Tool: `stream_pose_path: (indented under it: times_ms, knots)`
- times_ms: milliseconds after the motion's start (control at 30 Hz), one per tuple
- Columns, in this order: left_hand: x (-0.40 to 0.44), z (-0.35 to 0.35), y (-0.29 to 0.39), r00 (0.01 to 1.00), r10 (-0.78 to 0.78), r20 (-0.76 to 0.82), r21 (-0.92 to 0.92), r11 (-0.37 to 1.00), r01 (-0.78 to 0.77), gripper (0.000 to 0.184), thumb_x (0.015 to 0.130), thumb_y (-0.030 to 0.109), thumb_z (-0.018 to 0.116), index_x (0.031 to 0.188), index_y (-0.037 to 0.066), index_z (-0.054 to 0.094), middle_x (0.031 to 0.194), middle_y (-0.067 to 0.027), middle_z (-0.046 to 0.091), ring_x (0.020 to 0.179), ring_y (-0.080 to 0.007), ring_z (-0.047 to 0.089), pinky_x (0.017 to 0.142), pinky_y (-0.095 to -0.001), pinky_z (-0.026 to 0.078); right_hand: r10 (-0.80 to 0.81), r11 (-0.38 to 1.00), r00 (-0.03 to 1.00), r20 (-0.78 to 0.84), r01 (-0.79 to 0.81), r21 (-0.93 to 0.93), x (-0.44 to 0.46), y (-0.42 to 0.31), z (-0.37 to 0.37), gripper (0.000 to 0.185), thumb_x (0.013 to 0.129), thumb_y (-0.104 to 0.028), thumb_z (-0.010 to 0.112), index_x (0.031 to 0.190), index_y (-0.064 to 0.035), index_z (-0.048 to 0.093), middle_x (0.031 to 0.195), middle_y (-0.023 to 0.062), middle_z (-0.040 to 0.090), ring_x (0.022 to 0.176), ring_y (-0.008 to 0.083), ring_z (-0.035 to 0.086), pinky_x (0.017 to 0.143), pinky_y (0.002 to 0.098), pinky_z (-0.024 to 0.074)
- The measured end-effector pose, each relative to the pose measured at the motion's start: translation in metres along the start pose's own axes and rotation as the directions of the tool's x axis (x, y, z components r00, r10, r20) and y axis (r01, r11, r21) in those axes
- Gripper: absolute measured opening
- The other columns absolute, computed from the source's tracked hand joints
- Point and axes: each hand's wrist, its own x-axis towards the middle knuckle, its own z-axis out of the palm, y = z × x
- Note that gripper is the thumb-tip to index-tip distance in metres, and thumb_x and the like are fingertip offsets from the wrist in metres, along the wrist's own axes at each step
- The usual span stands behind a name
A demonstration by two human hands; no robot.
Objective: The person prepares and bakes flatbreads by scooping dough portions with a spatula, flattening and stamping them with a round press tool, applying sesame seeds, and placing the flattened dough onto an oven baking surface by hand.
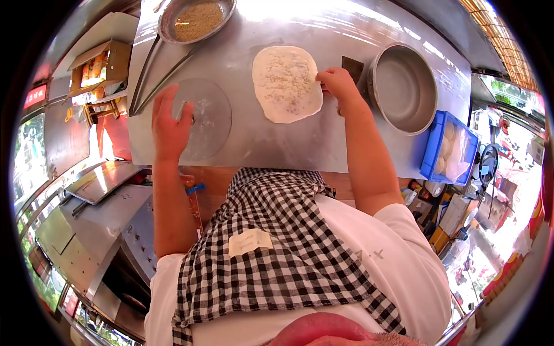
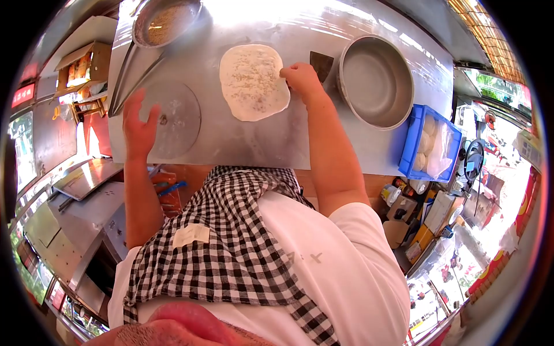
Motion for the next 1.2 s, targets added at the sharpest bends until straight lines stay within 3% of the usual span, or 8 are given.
stream_pose_path:
  times_ms: [133, 300, 467, 533, 767, 867, 1067, 1200]
  knots:
    - [0.009, 0.019, 0.027, 0.997, -0.008, 0.072, -0.168, 0.986, 0.02, 0.045, 0.093, 0.016, 0.077, 0.135, 0.003, 0.065, 0.133, -0.0159, 0.065, 0.124, -0.0357, 0.063, 0.105, -0.0422, 0.051, 0.099, 0.953, 0.982, 0.159, -0.139, 0.267, -0.001, -0.007, -0.009, 0.026, 0.089, -0.018, 0.072, 0.108, 0.0, 0.073, 0.1, 0.0095, 0.073, 0.088, 0.0233, 0.071, 0.084, 0.0397, 0.0579]
    - [0.01, 0.068, 0.053, 0.973, -0.017, 0.232, -0.421, 0.9, 0.116, 0.04, 0.096, 0.014, 0.075, 0.133, 0.003, 0.067, 0.131, -0.0121, 0.067, 0.118, -0.0277, 0.066, 0.101, -0.038, 0.053, 0.193, 0.97, 0.963, 0.188, -0.216, 0.114, 0.014, -0.007, 0.003, 0.032, 0.093, -0.024, 0.073, 0.115, 0.0001, 0.074, 0.107, 0.0086, 0.074, 0.092, 0.0223, 0.07, 0.083, 0.0402, 0.0565]
    - [0.015, 0.123, 0.079, 0.772, -0.274, 0.574, -0.618, 0.473, 0.628, 0.032, 0.103, 0.014, 0.068, 0.131, -0.002, 0.066, 0.129, -0.0099, 0.067, 0.115, -0.0189, 0.066, 0.098, -0.0337, 0.055, 0.025, 0.999, 0.982, 0.185, -0.028, 0.018, 0.011, -0.011, 0.029, 0.033, 0.096, -0.024, 0.07, 0.118, -0.0002, 0.073, 0.105, 0.0095, 0.074, 0.089, 0.0215, 0.068, 0.081, 0.0413, 0.0543]
    - [0.016, 0.145, 0.084, 0.626, -0.407, 0.665, -0.655, 0.085, 0.751, 0.028, 0.106, 0.013, 0.062, 0.128, -0.003, 0.067, 0.126, -0.0103, 0.069, 0.114, -0.0193, 0.067, 0.096, -0.0341, 0.056, -0.13, 0.972, 0.975, 0.178, 0.161, -0.169, 0.001, -0.023, 0.048, 0.032, 0.095, -0.024, 0.069, 0.114, 0.0014, 0.072, 0.1, 0.0115, 0.074, 0.086, 0.0219, 0.068, 0.077, 0.0421, 0.0544]
    - [-0.012, 0.186, 0.068, 0.514, -0.497, 0.699, -0.711, -0.404, 0.575, 0.022, 0.1, 0.012, 0.061, 0.113, -0.002, 0.069, 0.11, -0.0104, 0.074, 0.1, -0.0215, 0.072, 0.087, -0.0342, 0.059, -0.403, 0.633, 0.75, 0.524, 0.642, -0.433, -0.14, -0.08, 0.107, 0.031, 0.098, -0.028, 0.058, 0.102, 0.0022, 0.064, 0.093, 0.0264, 0.072, 0.09, 0.0455, 0.07, 0.08, 0.0532, 0.0548]
    - [-0.027, 0.171, 0.069, 0.618, -0.475, 0.627, -0.763, -0.214, 0.61, 0.022, 0.097, 0.013, 0.061, 0.111, -0.001, 0.069, 0.109, -0.0103, 0.072, 0.1, -0.0224, 0.071, 0.089, -0.0347, 0.058, -0.34, 0.572, 0.665, 0.665, 0.707, -0.415, -0.164, -0.071, 0.114, 0.028, 0.1, -0.026, 0.059, 0.102, 0.0016, 0.063, 0.089, 0.024, 0.073, 0.087, 0.0441, 0.071, 0.077, 0.0534, 0.0554]
    - [-0.063, 0.129, 0.082, 0.956, -0.119, 0.268, -0.346, 0.914, 0.211, 0.023, 0.09, 0.014, 0.061, 0.108, 0.001, 0.067, 0.107, -0.01, 0.069, 0.099, -0.0242, 0.068, 0.093, -0.0358, 0.056, -0.319, 0.5, 0.508, 0.8, 0.807, -0.313, -0.189, -0.045, 0.107, 0.026, 0.101, -0.024, 0.062, 0.104, 0.0011, 0.062, 0.084, 0.0223, 0.072, 0.081, 0.043, 0.071, 0.072, 0.053, 0.0559]
    - [-0.092, 0.098, 0.093, 0.973, 0.077, 0.218, 0.057, 0.994, -0.091, 0.024, 0.085, 0.015, 0.062, 0.105, 0.002, 0.067, 0.105, -0.0099, 0.067, 0.099, -0.0254, 0.067, 0.096, -0.0365, 0.054, -0.297, 0.469, 0.393, 0.87, 0.854, -0.226, -0.211, -0.025, 0.108, 0.027, 0.102, -0.025, 0.061, 0.109, 0.0005, 0.061, 0.09, 0.0225, 0.072, 0.084, 0.0433, 0.071, 0.074, 0.053, 0.0561]
